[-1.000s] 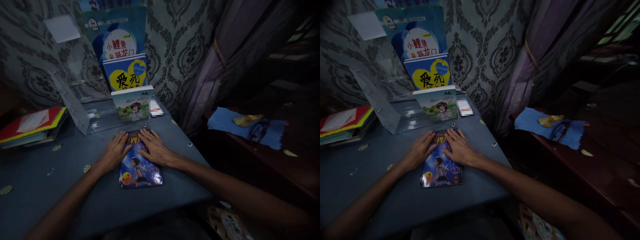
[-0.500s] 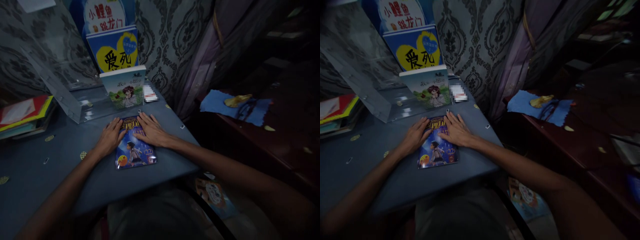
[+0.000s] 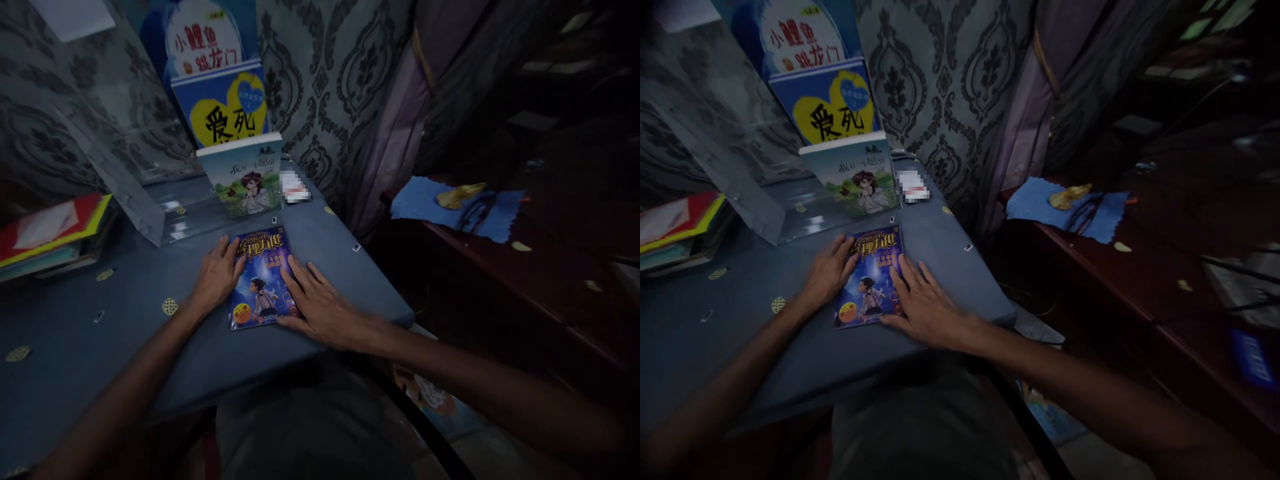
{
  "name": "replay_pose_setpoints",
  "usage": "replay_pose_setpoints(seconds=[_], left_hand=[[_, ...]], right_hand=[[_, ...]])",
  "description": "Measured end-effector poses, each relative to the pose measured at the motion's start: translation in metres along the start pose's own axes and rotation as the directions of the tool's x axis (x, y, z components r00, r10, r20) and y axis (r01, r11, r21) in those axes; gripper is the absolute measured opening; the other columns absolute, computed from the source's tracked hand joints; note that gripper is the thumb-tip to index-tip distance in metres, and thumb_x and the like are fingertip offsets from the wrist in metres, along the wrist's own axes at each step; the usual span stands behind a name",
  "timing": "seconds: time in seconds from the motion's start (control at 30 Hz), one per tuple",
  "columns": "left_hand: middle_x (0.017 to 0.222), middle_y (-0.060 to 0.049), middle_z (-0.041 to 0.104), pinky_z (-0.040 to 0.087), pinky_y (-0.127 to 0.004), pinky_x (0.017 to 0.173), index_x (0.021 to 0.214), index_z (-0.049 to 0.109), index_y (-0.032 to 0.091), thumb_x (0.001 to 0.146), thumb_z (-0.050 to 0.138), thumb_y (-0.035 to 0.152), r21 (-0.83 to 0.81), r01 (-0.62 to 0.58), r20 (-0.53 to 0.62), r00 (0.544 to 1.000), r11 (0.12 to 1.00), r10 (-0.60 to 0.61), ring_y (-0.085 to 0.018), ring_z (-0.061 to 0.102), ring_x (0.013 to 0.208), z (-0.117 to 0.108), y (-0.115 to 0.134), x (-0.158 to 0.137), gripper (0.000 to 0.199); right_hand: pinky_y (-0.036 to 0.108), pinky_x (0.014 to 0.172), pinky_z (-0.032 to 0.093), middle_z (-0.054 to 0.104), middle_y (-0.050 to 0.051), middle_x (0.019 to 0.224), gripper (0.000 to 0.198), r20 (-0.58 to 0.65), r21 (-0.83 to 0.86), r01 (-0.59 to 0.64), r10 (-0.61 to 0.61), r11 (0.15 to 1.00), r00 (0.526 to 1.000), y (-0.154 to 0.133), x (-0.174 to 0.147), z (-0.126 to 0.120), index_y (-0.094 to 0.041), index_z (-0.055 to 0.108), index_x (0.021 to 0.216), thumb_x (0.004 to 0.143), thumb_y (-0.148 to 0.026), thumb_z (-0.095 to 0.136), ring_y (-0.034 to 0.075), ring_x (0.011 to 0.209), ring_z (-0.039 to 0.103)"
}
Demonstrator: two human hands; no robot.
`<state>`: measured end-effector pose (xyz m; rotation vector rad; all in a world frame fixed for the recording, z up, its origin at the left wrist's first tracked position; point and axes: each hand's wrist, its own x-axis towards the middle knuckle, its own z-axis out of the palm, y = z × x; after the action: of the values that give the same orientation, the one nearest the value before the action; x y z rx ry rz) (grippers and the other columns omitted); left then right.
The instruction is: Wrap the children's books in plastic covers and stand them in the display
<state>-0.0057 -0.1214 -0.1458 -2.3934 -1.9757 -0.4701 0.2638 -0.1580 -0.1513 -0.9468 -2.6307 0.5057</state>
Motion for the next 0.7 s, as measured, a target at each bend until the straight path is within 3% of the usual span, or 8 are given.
replay_pose_setpoints(seconds=[0.1,0.2,0.27,0.37,0.47,0.53,0.6,0.7], left_hand=[[0.149,-0.022,0.054,0.038,-0.052,0.118,0.148,0.044,0.010,0.102,0.042,0.039,-0.089,0.055,-0.002,0.998,0.994,-0.056,-0.035,0.045,0.144,-0.003,0.007,-0.009,0.055],[0.150,-0.021,0.053,0.038,-0.052,0.119,0.151,0.040,0.012,0.096,0.051,0.038,-0.343,0.088,-0.005,0.995,0.935,-0.095,-0.033,0.047,0.143,-0.004,0.011,-0.014,0.061],[0.147,-0.019,0.056,0.045,-0.049,0.114,0.151,0.038,0.015,0.091,0.058,0.037,-0.600,0.194,0.019,0.973,0.776,-0.229,-0.032,0.053,0.138,-0.006,0.010,-0.012,0.066],[0.129,-0.016,0.067,0.060,-0.039,0.092,0.144,0.044,0.017,0.084,0.068,0.033,-0.868,0.378,0.218,0.873,0.323,-0.437,-0.027,0.069,0.115,-0.014,0.007,-0.009,0.067],[0.108,-0.014,0.075,0.063,-0.032,0.071,0.125,0.059,0.014,0.074,0.081,0.029,-0.851,0.525,0.504,0.803,-0.020,-0.318,-0.024,0.076,0.086,-0.025,0.006,-0.011,0.058],[0.100,-0.013,0.076,0.063,-0.030,0.066,0.113,0.065,0.011,0.069,0.088,0.029,-0.824,0.557,0.566,0.802,-0.106,-0.191,-0.021,0.075,0.077,-0.032,0.009,-0.014,0.053],[0.098,-0.012,0.077,0.063,-0.028,0.065,0.108,0.067,0.012,0.066,0.092,0.030,-0.847,0.511,0.530,0.835,-0.146,-0.147,-0.020,0.075,0.075,-0.039,0.012,-0.015,0.052],[0.097,-0.010,0.078,0.062,-0.025,0.063,0.109,0.068,0.013,0.065,0.094,0.032,-0.896,0.413,0.435,0.890,-0.161,-0.139,-0.019,0.075,0.072,-0.049,0.016,-0.008,0.054]], right_hand=[[0.060,0.126,0.021,0.012,0.025,0.169,0.091,0.043,0.084,-0.036,0.033,0.996,0.999,0.004,0.004,-0.006,-0.008,0.021,0.162,0.098,-0.071,0.039,0.036,0.158,0.008],[0.056,0.125,0.027,0.010,0.023,0.170,0.078,0.039,0.151,-0.108,0.103,0.983,0.994,0.006,0.006,-0.007,-0.011,0.025,0.162,0.103,-0.060,0.038,0.035,0.157,0.014],[0.054,0.125,0.028,0.009,0.021,0.171,0.072,0.021,0.173,-0.131,0.129,0.976,0.991,0.007,0.006,-0.004,-0.013,0.026,0.162,0.104,-0.055,0.039,0.034,0.157,0.016],[0.051,0.125,0.029,0.006,0.019,0.171,0.073,0.003,0.215,-0.139,0.142,0.967,0.990,0.010,0.004,0.003,-0.014,0.026,0.162,0.103,-0.053,0.043,0.032,0.157,0.016],[0.051,0.125,0.030,0.007,0.018,0.172,0.072,-0.031,0.306,-0.138,0.154,0.942,0.988,0.017,0.003,0.008,-0.016,0.030,0.161,0.101,-0.053,0.047,0.032,0.157,0.017],[0.053,0.125,0.029,0.012,0.016,0.172,0.073,-0.058,0.399,-0.147,0.184,0.905,0.981,0.024,0.005,0.009,-0.020,0.034,0.159,0.098,-0.054,0.053,0.033,0.157,0.019],[0.055,0.123,0.030,0.020,0.016,0.170,0.081,-0.077,0.529,-0.169,0.246,0.831,0.966,0.031,0.011,0.007,-0.022,0.035,0.159,0.092,-0.057,0.062,0.034,0.155,0.024],[0.053,0.109,0.047,0.052,0.019,0.150,0.096,-0.063,0.779,-0.184,0.366,0.600,0.928,0.038,0.030,-0.002,-0.021,0.034,0.157,0.079,-0.061,0.074,0.035,0.135,0.054]])
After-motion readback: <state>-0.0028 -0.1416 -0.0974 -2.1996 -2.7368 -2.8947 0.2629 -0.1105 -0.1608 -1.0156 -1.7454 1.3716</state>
